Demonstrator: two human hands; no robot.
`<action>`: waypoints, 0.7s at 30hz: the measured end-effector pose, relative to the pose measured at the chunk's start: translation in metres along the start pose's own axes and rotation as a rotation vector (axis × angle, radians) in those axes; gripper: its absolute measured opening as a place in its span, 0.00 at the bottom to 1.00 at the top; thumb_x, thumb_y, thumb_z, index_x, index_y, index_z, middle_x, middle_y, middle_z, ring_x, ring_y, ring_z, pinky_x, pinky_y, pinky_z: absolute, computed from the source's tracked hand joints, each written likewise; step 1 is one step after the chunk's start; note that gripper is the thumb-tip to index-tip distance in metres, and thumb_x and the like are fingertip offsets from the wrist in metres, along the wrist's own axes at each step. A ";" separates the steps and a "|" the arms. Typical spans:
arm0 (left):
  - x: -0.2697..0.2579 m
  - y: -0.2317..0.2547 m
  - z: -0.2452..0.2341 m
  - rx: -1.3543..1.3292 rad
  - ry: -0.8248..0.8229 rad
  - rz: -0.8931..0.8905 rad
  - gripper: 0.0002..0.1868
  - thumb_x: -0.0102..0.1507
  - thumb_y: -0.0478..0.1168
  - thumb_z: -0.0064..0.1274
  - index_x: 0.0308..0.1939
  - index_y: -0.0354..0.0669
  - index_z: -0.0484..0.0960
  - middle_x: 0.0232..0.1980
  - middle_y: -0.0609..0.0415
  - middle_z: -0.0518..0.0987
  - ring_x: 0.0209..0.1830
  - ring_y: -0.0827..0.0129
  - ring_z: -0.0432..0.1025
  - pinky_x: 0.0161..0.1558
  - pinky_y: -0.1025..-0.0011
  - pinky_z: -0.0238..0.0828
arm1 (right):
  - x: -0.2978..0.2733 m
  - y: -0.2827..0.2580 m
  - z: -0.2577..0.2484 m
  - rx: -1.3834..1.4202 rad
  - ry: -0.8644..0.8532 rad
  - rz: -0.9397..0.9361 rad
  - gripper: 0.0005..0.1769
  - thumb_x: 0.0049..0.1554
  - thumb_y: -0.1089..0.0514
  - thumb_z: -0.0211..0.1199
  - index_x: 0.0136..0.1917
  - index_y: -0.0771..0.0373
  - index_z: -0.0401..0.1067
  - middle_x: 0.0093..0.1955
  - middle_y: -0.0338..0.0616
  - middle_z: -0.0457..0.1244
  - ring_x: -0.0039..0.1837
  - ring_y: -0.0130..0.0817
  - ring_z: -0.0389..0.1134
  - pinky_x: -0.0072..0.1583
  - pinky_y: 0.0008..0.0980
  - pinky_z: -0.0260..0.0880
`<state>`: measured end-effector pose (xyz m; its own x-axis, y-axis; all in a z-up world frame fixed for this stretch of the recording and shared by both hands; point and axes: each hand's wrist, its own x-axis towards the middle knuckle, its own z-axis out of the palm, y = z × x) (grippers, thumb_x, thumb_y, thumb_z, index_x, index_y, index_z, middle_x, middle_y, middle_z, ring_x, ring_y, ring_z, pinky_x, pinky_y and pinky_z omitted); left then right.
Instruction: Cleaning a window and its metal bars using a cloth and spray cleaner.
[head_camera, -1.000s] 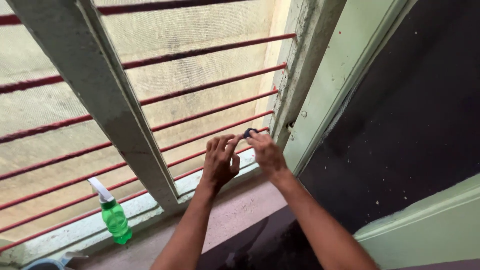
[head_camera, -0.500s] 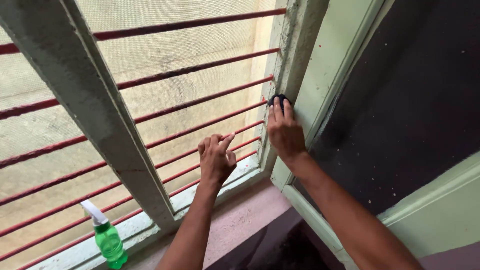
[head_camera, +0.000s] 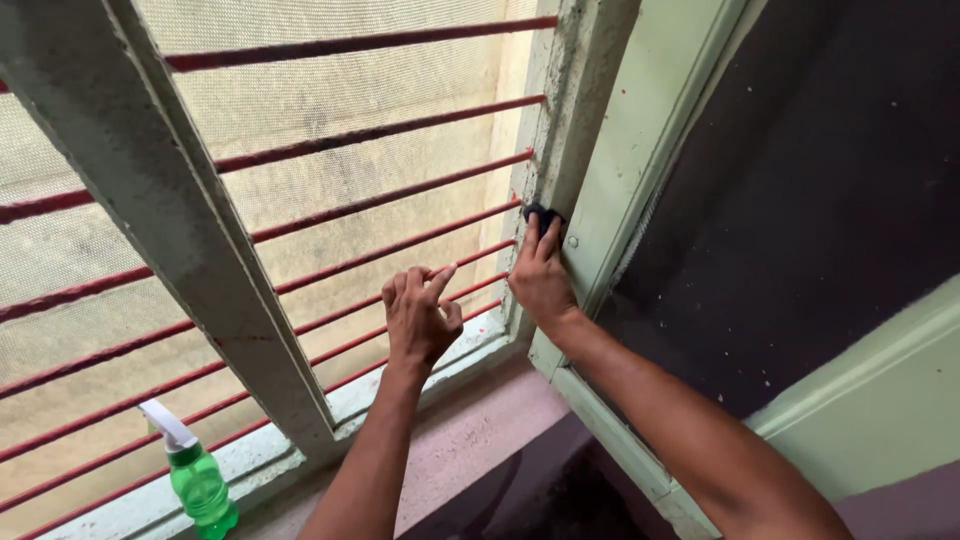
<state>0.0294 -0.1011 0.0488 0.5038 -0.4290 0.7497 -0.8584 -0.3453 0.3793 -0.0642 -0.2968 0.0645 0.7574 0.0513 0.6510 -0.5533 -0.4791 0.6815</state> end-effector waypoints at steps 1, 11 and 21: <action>0.000 0.000 -0.001 0.001 -0.007 0.002 0.31 0.48 0.35 0.55 0.57 0.52 0.85 0.48 0.48 0.77 0.52 0.57 0.68 0.62 0.60 0.57 | -0.003 -0.004 0.003 0.013 -0.020 -0.035 0.26 0.53 0.60 0.57 0.60 0.82 0.74 0.71 0.71 0.60 0.66 0.75 0.62 0.64 0.47 0.73; 0.003 -0.001 -0.019 -0.023 -0.175 0.011 0.37 0.48 0.37 0.55 0.65 0.50 0.79 0.54 0.46 0.74 0.57 0.55 0.66 0.65 0.59 0.55 | -0.018 -0.028 0.014 0.381 -0.189 -0.079 0.22 0.54 0.63 0.57 0.57 0.82 0.76 0.66 0.73 0.63 0.62 0.68 0.67 0.49 0.44 0.77; 0.003 -0.003 -0.020 -0.032 -0.170 0.029 0.39 0.46 0.35 0.53 0.65 0.50 0.79 0.56 0.46 0.74 0.59 0.55 0.66 0.67 0.60 0.54 | 0.015 0.027 -0.007 0.179 0.050 -0.257 0.27 0.58 0.57 0.52 0.63 0.80 0.73 0.71 0.63 0.60 0.75 0.57 0.59 0.76 0.48 0.56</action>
<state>0.0320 -0.0847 0.0609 0.4859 -0.5744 0.6588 -0.8739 -0.3055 0.3782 -0.0702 -0.3029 0.0951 0.8439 0.2313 0.4841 -0.2730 -0.5916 0.7586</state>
